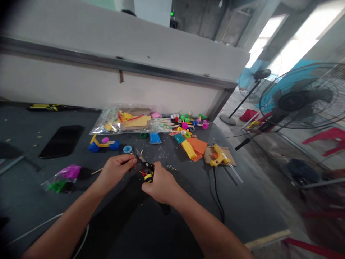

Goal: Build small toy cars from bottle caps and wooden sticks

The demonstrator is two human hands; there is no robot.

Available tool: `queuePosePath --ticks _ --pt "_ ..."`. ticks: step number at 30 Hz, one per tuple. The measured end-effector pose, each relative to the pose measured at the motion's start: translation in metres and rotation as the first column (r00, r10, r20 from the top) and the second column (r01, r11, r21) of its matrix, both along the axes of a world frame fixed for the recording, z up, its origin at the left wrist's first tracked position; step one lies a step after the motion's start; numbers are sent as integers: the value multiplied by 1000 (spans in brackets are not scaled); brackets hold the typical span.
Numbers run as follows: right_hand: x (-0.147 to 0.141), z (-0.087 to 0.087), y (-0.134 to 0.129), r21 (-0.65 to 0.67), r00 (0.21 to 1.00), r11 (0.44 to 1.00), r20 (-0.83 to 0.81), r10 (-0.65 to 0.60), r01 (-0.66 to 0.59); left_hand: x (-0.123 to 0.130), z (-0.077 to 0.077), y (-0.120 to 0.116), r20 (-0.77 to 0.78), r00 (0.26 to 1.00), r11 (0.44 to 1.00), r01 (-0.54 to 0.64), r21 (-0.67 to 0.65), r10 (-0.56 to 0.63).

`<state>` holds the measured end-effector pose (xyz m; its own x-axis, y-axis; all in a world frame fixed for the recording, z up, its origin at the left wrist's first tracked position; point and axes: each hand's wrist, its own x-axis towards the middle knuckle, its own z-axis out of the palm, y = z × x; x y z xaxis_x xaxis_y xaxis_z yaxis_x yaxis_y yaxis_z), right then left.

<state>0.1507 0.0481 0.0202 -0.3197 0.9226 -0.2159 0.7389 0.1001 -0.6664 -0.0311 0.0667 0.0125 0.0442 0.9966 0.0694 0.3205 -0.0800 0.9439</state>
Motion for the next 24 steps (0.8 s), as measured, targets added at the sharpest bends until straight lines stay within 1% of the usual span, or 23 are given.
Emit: queuePosePath --ticks 3,6,10,16,20,24 --pt "0 3 0 3 1000 1000 3 7 -7 -1 -1 0 -31 1000 999 3 36 -2" --pt "-2 4 -1 30 999 999 28 17 -18 1 -2 -1 -26 1000 999 -9 50 10" --pt "-5 2 -2 61 996 998 84 25 -30 3 -3 -1 12 999 999 -45 25 45" --pt "-7 -1 1 50 988 998 152 38 -46 5 -4 -1 104 994 999 -33 -24 35" --pt "-5 -1 3 24 991 998 127 51 -54 4 -4 0 130 991 999 -21 -28 24" --pt "-2 -3 2 -13 999 1000 45 10 -10 3 -6 2 73 996 999 -44 1 44"
